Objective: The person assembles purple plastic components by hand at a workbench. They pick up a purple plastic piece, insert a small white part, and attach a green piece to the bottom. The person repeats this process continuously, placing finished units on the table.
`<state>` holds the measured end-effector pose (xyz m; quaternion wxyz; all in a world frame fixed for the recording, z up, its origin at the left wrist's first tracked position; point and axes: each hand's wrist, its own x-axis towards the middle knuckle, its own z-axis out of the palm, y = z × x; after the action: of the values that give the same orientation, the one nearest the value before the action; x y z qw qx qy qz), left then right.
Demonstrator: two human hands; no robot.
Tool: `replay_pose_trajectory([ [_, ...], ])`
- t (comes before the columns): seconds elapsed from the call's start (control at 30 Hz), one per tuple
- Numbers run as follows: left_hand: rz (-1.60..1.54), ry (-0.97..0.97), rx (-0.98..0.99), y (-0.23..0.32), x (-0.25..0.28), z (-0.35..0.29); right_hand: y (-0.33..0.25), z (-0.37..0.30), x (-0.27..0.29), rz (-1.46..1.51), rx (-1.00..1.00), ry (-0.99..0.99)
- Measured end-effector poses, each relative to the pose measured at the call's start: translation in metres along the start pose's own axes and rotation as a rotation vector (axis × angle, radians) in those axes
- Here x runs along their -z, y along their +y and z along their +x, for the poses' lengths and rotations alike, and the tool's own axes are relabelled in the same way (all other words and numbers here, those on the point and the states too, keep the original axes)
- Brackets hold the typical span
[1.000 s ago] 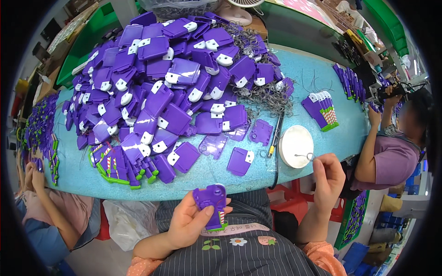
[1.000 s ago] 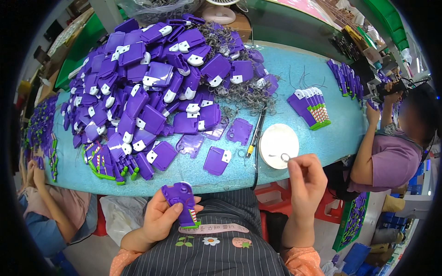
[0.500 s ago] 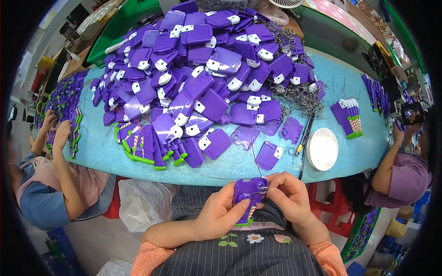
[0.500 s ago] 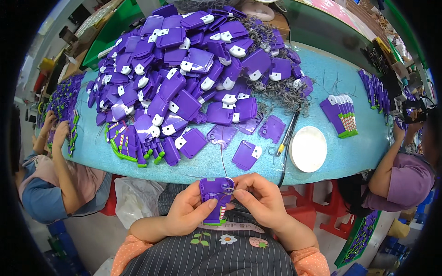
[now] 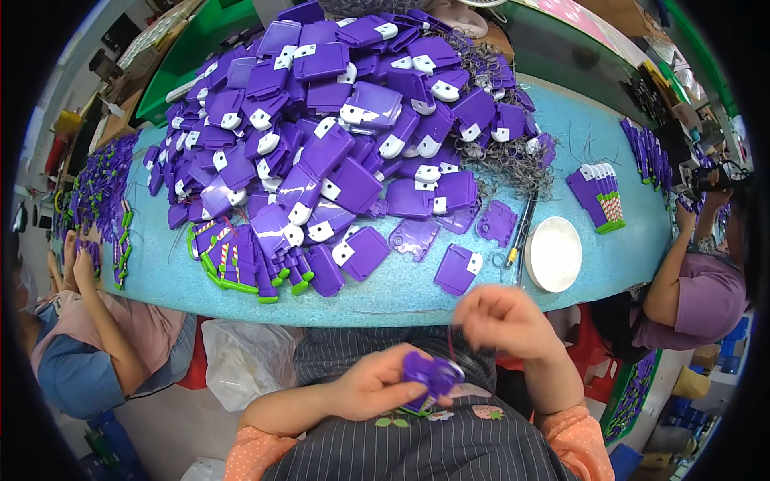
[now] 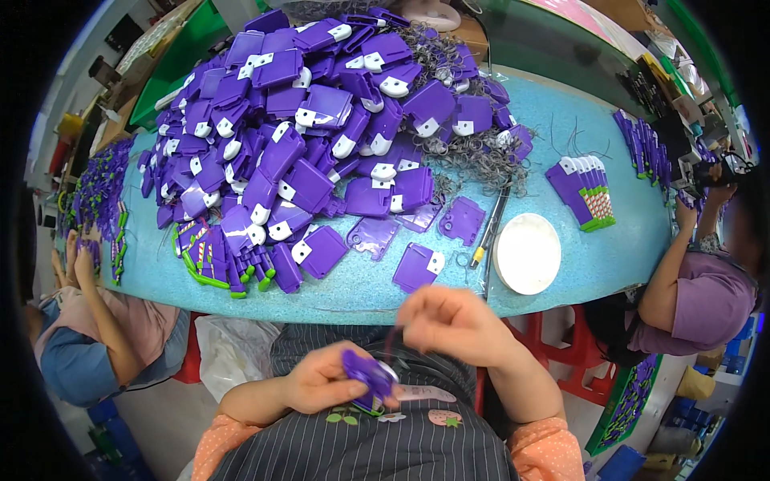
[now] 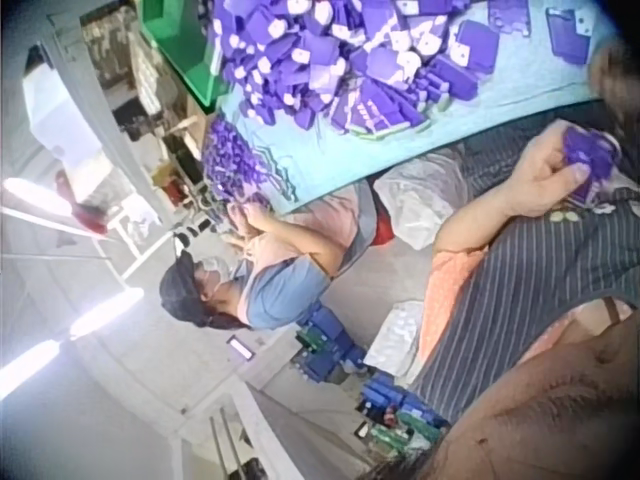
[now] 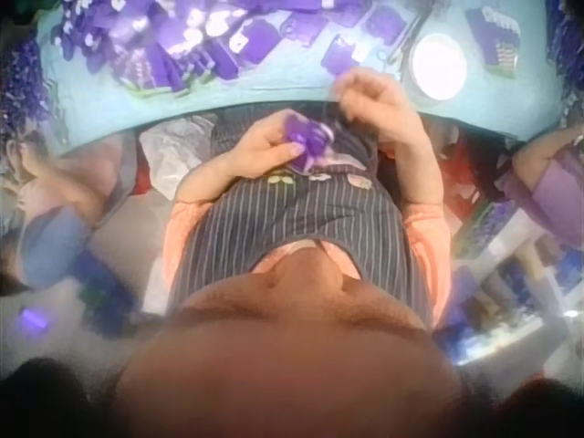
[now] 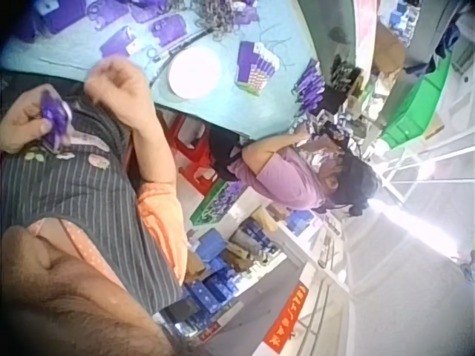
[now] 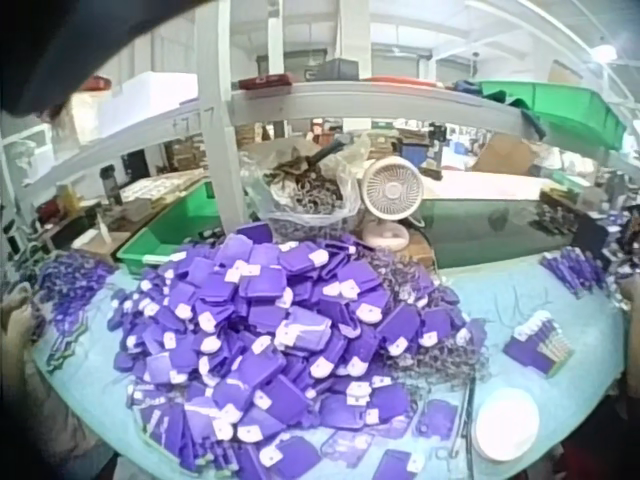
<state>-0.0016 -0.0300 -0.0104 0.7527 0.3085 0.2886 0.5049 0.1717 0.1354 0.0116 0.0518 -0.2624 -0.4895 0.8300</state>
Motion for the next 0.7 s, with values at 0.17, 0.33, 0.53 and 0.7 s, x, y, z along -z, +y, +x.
replay_pose_trajectory([
  [0.17, -0.166, 0.316, 0.112, -0.005, -0.006, -0.015, 0.018, 0.030, -0.016, -1.516, 0.366, 0.658],
  [0.33, -0.134, 0.374, 0.160, -0.015, -0.004, -0.019, 0.034, 0.021, -0.019, -1.205, 0.501, 0.580],
  [0.53, -0.082, 0.336, 0.145, -0.017, -0.005, -0.013, 0.042, -0.005, -0.030, -0.148, 0.282, 0.112],
  [0.7, -0.046, 0.328, 0.172, -0.013, -0.005, -0.013, 0.047, 0.009, -0.036, -0.118, 0.079, 0.074],
])
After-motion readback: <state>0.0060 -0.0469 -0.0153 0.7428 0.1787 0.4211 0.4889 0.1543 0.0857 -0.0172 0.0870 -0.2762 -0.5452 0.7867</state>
